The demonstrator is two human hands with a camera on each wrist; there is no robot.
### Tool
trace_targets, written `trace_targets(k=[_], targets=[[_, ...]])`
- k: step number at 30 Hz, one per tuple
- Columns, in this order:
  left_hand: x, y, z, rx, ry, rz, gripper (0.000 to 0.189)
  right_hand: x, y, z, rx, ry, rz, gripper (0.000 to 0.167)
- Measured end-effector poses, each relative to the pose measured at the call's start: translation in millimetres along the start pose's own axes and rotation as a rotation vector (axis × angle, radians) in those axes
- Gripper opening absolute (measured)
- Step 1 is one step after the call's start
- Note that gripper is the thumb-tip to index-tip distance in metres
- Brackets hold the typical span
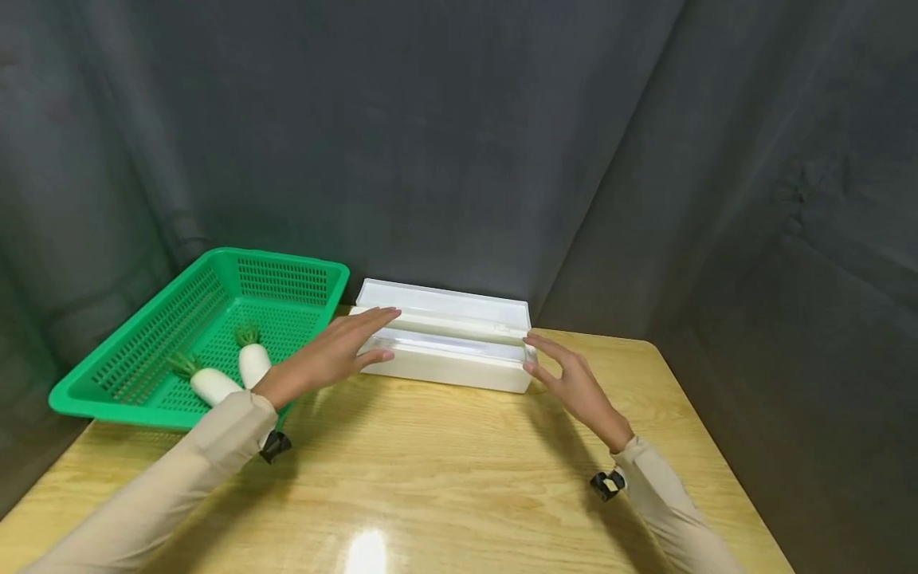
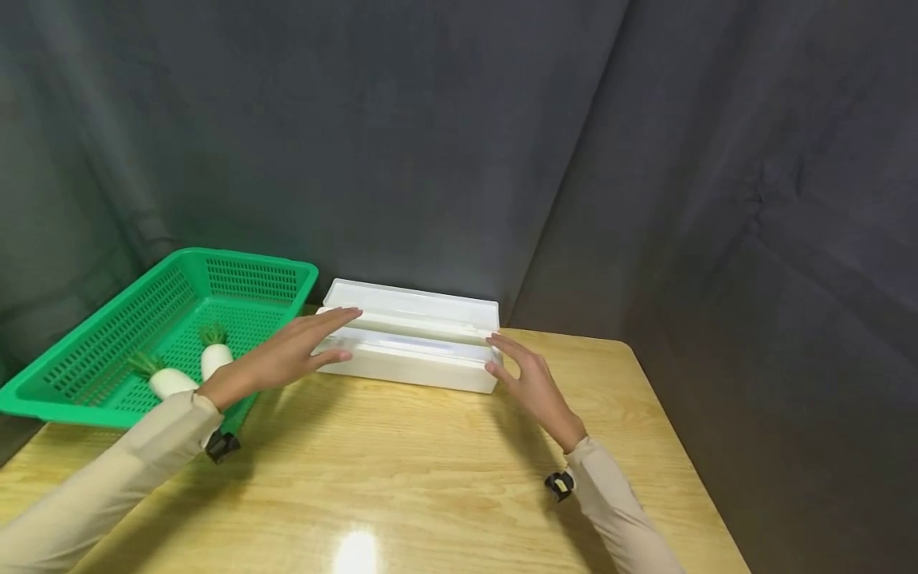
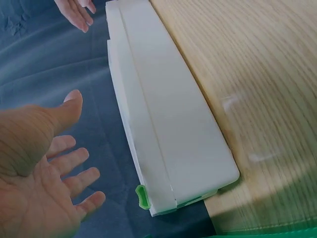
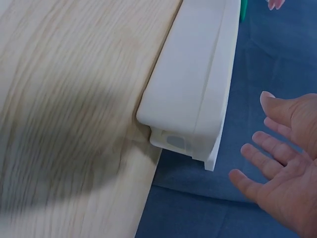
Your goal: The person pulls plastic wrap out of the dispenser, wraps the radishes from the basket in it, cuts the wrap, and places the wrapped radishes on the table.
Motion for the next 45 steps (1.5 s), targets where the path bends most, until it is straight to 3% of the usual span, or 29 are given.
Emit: trace_targets(k=[8, 15, 21, 30, 37, 45], targets=[[2.9, 1.7, 5.5, 0.033, 0.040, 0.029, 0.064, -0.4, 0.0, 8.7, 0.010, -0.005, -0.008, 0.048], [7.2, 8.2, 7.1, -0.016, 0.122, 0.090, 0.051, 3.5, -2.6, 14.0, 0.004, -0.001, -0.026, 0.041], [9.6, 8.5, 1.1, -0.022, 0.205, 0.041, 0.042, 9.1, -5.4, 18.7, 0.013, -0.012, -0.048, 0.037], [14.7, 10.1, 12.3, 0.005, 0.192, 0.013, 0.041, 12.2, -4.3, 26.7, 0.068, -0.016, -0.045, 0.035], [18.3, 2.9, 12.3, 0.047, 0.235, -0.049, 0.039, 12.6, 1.5, 27.4, 0.053, -0.011, -0.034, 0.030], [26.3, -7.6, 21.1, 0.031, 0.141, -0.133, 0.037, 14.8, 6.4, 25.9, 0.031, -0.008, -0.007, 0.026]])
Point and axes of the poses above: each hand's wrist, its own x-axis towards the middle knuckle, its own z-axis out of the palm, y = z × x, the point moved 10 cm from there along x, towards the middle knuckle, and after that the axes turned 13 degrees about -z, right-handed, at the moved point
